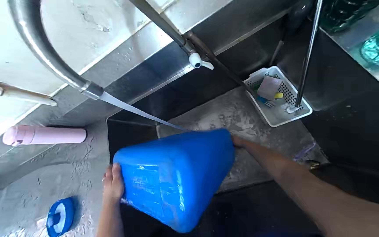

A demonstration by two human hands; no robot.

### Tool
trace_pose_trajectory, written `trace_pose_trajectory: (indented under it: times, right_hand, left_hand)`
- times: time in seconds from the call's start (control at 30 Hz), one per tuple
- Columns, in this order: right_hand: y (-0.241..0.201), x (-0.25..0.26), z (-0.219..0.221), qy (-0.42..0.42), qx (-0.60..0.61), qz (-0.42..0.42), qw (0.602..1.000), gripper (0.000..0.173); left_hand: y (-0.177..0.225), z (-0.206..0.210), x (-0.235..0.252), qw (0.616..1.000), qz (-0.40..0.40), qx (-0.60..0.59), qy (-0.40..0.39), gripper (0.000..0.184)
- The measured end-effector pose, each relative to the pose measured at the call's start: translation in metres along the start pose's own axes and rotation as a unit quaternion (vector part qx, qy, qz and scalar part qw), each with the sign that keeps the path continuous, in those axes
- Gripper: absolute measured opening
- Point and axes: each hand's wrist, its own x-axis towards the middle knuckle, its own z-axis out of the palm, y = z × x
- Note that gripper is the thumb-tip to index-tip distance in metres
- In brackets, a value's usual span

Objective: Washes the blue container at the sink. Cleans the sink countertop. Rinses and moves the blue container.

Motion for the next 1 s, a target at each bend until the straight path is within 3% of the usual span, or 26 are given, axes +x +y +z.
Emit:
trace_pose_trajectory:
  times: [0.1, 0.17, 0.27, 0.33, 0.4, 0.5, 0.57, 0.63, 0.7, 0.73, 0.8, 0.83, 0.9, 0.93, 0.97, 1.0]
  right_hand:
    - [0.051, -0.021, 0.050, -0.110, -0.082, 0.073, 0.988, 0.040]
    - [0.038, -0.010, 0.050, -0.111, -0.109, 0.047, 0.987, 0.038]
    - [-0.100, -0.049, 0.003, 0.024, 0.058, -0.136, 0.989, 0.044]
    - [-0.182, -0.080, -0.022, 0.031, 0.088, -0.192, 0.977, 0.064]
    - [-0.227, -0.091, -0.029, -0.013, 0.078, -0.185, 0.980, 0.073]
    - [-0.245, -0.074, -0.013, -0.081, 0.133, -0.145, 0.977, 0.056]
    - [-0.246, -0.064, -0.005, -0.127, 0.171, -0.171, 0.962, 0.048]
    - [-0.246, -0.054, 0.000, -0.156, 0.170, -0.251, 0.940, 0.036]
    - [-0.239, -0.037, 0.004, -0.187, 0.189, -0.375, 0.888, 0.022]
    - [-0.237, -0.028, 0.004, -0.199, 0.214, -0.434, 0.852, 0.031]
    - [-0.236, -0.015, 0.004, -0.215, 0.261, -0.482, 0.808, 0.026]
    - [-0.236, -0.014, 0.001, -0.219, 0.258, -0.465, 0.818, 0.023]
    - [-0.240, -0.022, -0.005, -0.202, 0.186, -0.388, 0.880, 0.064]
    - [-0.248, -0.030, -0.006, -0.171, 0.138, -0.337, 0.916, 0.071]
    - [-0.256, -0.037, -0.005, -0.144, 0.101, -0.297, 0.939, 0.068]
    - [-0.262, -0.046, -0.008, -0.143, 0.085, -0.285, 0.944, 0.055]
  left_hand:
    - [0.086, 0.006, 0.027, 0.992, -0.036, 0.102, -0.069, 0.062]
    - [0.135, 0.027, 0.028, 0.979, 0.065, 0.171, -0.091, 0.055]
    - [0.181, 0.063, 0.024, 0.904, 0.332, 0.231, -0.141, 0.043]
    - [0.194, 0.080, 0.030, 0.855, 0.439, 0.225, -0.159, 0.039]
    - [0.197, 0.084, 0.042, 0.861, 0.446, 0.189, -0.153, 0.043]
    - [0.186, 0.075, 0.062, 0.891, 0.411, 0.139, -0.135, 0.043]
    - [0.175, 0.066, 0.068, 0.906, 0.380, 0.129, -0.133, 0.041]
    - [0.164, 0.060, 0.073, 0.919, 0.355, 0.112, -0.129, 0.041]
    - [0.153, 0.057, 0.080, 0.924, 0.351, 0.098, -0.117, 0.041]
    - [0.149, 0.055, 0.083, 0.927, 0.345, 0.094, -0.114, 0.042]
    - [0.145, 0.052, 0.085, 0.934, 0.328, 0.088, -0.114, 0.043]
    - [0.144, 0.053, 0.084, 0.935, 0.325, 0.086, -0.112, 0.043]
    - [0.143, 0.053, 0.081, 0.936, 0.323, 0.081, -0.111, 0.044]
    - [0.143, 0.053, 0.080, 0.937, 0.320, 0.080, -0.112, 0.044]
    - [0.144, 0.054, 0.079, 0.938, 0.318, 0.081, -0.112, 0.045]
    - [0.145, 0.053, 0.079, 0.938, 0.317, 0.083, -0.112, 0.045]
